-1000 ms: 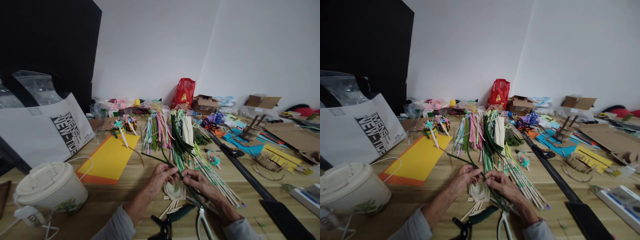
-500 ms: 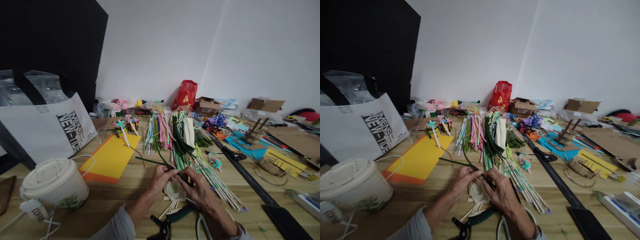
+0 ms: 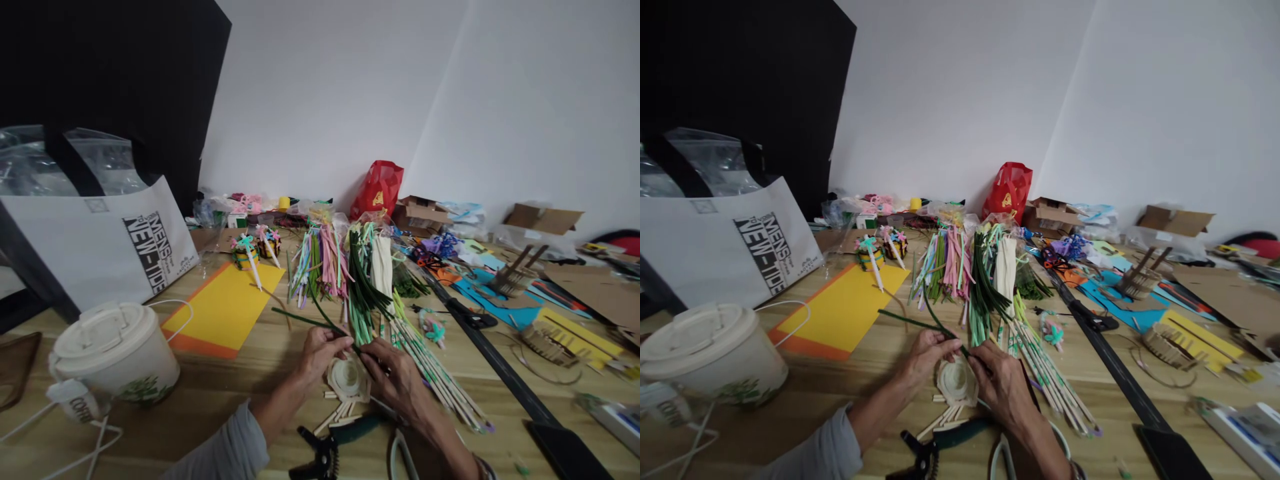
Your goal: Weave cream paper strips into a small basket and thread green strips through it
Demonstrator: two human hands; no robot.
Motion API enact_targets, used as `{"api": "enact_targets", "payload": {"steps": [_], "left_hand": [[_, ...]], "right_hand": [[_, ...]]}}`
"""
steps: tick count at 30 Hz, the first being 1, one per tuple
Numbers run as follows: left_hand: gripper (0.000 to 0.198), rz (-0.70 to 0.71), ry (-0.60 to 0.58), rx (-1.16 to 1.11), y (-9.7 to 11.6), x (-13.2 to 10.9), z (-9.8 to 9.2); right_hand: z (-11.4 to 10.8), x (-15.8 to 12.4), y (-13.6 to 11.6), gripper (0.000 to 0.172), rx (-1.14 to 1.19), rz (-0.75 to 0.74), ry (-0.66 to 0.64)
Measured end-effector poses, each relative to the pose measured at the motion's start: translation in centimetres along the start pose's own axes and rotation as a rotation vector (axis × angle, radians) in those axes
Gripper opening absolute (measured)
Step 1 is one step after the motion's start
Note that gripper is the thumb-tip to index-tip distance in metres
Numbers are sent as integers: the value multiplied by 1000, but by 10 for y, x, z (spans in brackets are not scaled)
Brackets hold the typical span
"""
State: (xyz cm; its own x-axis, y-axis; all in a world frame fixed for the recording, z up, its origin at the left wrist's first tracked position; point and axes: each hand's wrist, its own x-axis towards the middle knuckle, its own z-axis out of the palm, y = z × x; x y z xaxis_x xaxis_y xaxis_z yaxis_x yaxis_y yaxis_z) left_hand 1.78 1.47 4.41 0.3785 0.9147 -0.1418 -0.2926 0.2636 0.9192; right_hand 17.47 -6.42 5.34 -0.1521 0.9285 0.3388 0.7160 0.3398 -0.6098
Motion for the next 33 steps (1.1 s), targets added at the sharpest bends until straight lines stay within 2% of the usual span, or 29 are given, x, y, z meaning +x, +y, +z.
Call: {"api": "enact_targets", "payload": {"steps": [3,6,9,14,19,21,24,27,29,33], "left_hand": [[30,8,-1,-38,0,0,0],[33,-35,-79,-112,4,-3,0],[36,-65,-158,-182,8,-6,1],[36,-59,-186,-236,2,-6,0],[31,10,-167,-207,-2,-6,-1],[30,17,-166,-180,1,-8,-2],[30,16,-174,-47,6,-11,-1],[32,50,-199,221,8,-15,1],[34,132,-232,410,9,-17,3],[37,408,-234,799,14,-29,8]], "right_hand": [[-3,0,-3,30,171,119,-19],[-5,1,-7,37,421,269,-71],[-3,1,-8,45,656,356,-150],[7,0,-11,46,821,392,-204],[12,-2,-16,43,839,358,-288],[9,-1,-17,41,809,316,-271],[5,1,-15,40,745,286,-105],[3,3,-11,42,715,311,36],[4,3,-10,43,712,330,85],[6,2,-15,45,693,367,127]]}}
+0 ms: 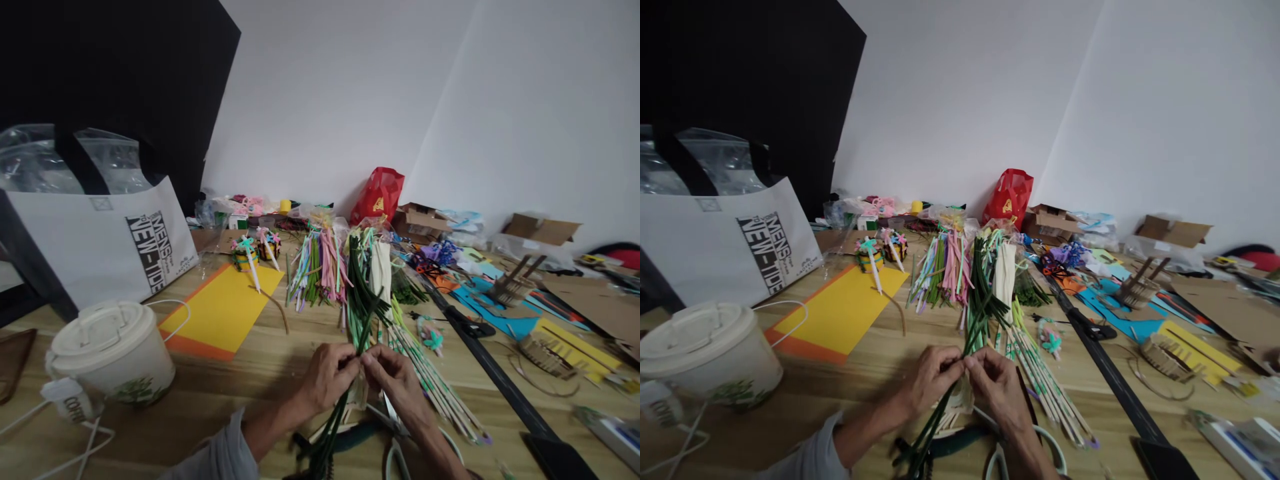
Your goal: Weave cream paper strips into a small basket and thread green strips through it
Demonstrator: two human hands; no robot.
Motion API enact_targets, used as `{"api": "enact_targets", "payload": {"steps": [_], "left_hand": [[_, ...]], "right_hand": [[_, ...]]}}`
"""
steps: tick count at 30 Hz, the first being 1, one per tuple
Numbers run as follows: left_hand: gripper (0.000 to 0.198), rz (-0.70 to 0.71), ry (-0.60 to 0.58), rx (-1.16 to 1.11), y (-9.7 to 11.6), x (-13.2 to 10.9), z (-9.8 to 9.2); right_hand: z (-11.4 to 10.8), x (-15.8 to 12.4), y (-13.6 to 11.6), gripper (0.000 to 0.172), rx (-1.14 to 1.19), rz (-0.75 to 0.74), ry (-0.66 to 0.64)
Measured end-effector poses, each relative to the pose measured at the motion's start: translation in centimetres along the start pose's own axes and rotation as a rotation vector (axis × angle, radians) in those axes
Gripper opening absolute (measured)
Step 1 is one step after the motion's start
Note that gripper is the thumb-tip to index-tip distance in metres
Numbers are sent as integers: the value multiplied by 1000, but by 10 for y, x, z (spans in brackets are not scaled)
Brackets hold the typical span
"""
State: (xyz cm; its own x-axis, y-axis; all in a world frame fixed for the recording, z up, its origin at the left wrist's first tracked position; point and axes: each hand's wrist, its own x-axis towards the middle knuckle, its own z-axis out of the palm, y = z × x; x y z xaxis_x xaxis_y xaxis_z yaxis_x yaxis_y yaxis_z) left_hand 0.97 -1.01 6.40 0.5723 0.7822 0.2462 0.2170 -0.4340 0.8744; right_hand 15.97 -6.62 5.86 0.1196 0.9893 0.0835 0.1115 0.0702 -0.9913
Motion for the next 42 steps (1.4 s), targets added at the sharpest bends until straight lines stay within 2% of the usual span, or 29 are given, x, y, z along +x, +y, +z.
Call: {"api": "enact_targets", "payload": {"steps": [4,8,12,18,25,31,37,42], "left_hand": [[26,66,-45,355,12,-10,-1],[22,95,-91,566,10,-16,4],[25,107,-122,618,4,-17,8],[26,29,-99,525,10,-12,-1],[30,-2,-104,222,19,-5,-7],[28,-117,-133,-170,10,-1,-3],[27,-325,-278,-828,-3,2,7],[28,-411,-451,-1150,-15,0,14]], "right_hand": [[1,-2,0,46,-56,-18,49],[-2,0,12,49,-123,-18,89],[-3,3,19,48,-94,24,34],[-2,3,6,45,82,51,-52],[-2,4,11,37,306,143,-44],[-4,7,12,35,426,199,-75],[-8,9,14,33,463,179,-122],[-10,7,18,32,483,117,-173]]}}
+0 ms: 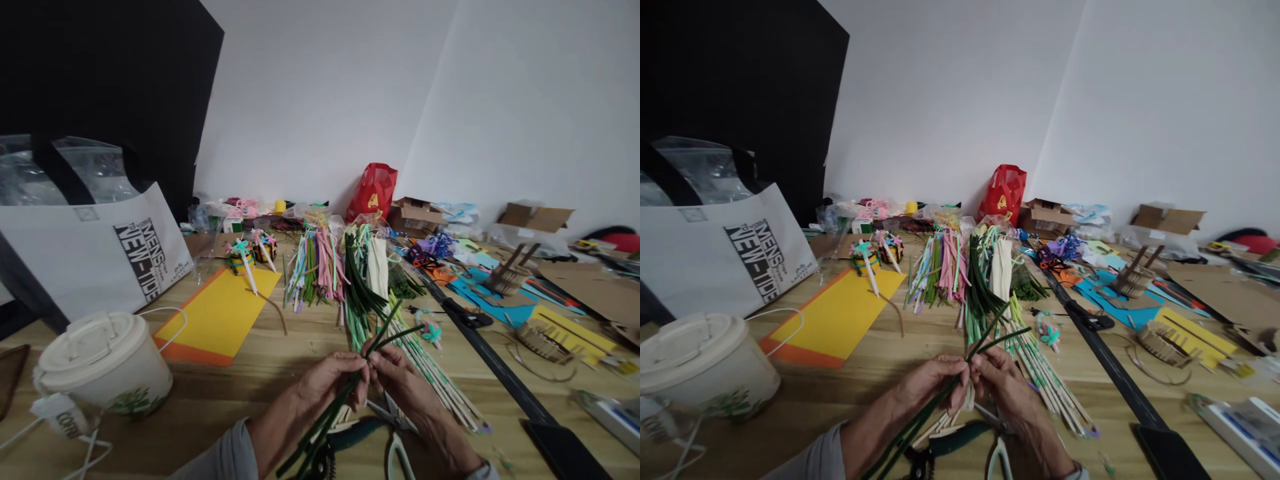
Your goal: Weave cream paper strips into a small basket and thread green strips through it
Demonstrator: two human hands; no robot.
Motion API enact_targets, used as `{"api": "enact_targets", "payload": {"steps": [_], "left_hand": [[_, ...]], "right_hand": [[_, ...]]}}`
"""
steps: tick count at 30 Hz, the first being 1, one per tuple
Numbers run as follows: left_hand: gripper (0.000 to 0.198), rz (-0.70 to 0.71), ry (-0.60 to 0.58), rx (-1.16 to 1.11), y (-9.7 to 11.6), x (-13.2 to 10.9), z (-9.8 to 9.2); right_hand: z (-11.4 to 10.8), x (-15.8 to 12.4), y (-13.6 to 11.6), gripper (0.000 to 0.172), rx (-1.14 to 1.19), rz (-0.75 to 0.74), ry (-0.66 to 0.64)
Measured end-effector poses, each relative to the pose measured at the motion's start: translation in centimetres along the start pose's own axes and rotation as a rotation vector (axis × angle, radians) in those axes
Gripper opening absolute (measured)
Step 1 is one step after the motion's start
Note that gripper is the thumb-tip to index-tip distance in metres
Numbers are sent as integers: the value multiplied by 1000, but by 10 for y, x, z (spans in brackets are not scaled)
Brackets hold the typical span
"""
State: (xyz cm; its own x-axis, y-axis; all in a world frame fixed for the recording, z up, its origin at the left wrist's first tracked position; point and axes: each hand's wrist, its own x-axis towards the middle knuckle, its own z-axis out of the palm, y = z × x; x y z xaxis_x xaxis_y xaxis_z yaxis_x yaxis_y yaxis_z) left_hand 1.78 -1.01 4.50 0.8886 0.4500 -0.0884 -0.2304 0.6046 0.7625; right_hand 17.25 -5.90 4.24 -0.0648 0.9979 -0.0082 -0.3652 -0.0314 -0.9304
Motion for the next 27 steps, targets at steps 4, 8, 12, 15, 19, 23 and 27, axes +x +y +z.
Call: {"api": "enact_targets", "payload": {"steps": [4,8,12,15,19,23,27], "left_hand": [[27,-6,-83,-123,-7,0,4],[31,93,64,44,-5,-2,13],[37,142,178,213,2,-4,17],[38,189,267,387,7,-8,19],[34,293,427,817,13,-13,24],[27,410,587,1350,15,-19,29],[25,385,575,1475,12,-20,30]], "right_hand": [[-1,-2,-5,29,19,-63,-108],[-2,-1,-9,27,-3,-83,-115],[0,2,-4,30,-27,-65,-65],[2,3,0,34,-65,-74,-3],[3,2,-1,38,-181,-86,19],[5,0,-2,34,-234,-107,37],[5,0,-1,32,-204,-100,38]]}}
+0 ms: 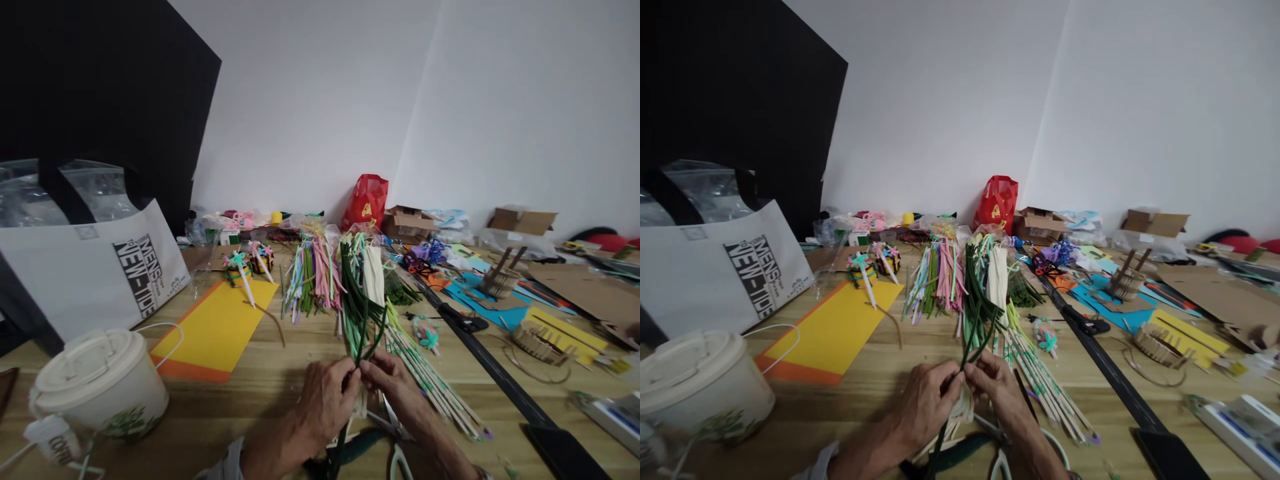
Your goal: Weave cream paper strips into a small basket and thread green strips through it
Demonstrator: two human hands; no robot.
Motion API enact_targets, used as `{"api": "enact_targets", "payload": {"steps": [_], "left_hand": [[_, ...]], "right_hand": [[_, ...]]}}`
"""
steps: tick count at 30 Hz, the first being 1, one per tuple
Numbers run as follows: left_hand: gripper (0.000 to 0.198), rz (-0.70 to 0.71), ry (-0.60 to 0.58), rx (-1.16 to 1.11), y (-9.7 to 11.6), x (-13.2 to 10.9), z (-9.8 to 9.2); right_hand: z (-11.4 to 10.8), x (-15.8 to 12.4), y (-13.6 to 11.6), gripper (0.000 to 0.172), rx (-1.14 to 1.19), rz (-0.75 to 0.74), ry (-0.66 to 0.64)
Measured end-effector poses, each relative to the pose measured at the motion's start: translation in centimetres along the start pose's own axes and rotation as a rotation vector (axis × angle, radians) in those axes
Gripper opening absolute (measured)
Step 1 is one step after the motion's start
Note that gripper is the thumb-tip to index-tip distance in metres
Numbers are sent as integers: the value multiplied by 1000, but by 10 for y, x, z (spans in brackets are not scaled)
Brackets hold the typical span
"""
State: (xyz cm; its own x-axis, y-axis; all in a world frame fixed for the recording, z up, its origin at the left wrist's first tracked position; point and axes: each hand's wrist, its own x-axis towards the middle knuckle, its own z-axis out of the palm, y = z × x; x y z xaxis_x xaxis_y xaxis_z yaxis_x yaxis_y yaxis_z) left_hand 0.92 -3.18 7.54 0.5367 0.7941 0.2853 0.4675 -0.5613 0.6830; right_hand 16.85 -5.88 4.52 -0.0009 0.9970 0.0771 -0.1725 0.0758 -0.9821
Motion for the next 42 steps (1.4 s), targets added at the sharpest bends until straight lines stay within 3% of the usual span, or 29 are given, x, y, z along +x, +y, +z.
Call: {"api": "enact_targets", "payload": {"steps": [4,9,12,16,21,23,27,31,34,42], "left_hand": [[35,-56,-52,-312,-8,2,7],[41,-277,-228,-880,-14,5,17],[46,-309,-260,-1026,-11,4,20],[54,-300,-244,-953,-13,7,18],[46,-273,81,-761,-40,26,5],[40,-276,115,-687,-55,33,-1],[35,-156,-145,-599,-80,40,-6],[38,-198,-330,-473,-91,35,-5],[35,-201,-386,-407,-96,33,-4],[31,-250,-387,-422,-103,33,2]], "right_hand": [[0,1,0,28,96,36,-7],[-1,3,1,22,249,60,-51],[-3,3,4,21,308,89,-83],[-8,4,0,21,369,139,-12],[-27,8,-14,26,410,106,186],[-35,9,-19,28,406,111,169],[-41,5,-25,38,364,136,61],[-42,2,-20,39,329,161,40],[-45,3,-9,41,323,180,6],[-42,2,2,37,279,193,8]]}}
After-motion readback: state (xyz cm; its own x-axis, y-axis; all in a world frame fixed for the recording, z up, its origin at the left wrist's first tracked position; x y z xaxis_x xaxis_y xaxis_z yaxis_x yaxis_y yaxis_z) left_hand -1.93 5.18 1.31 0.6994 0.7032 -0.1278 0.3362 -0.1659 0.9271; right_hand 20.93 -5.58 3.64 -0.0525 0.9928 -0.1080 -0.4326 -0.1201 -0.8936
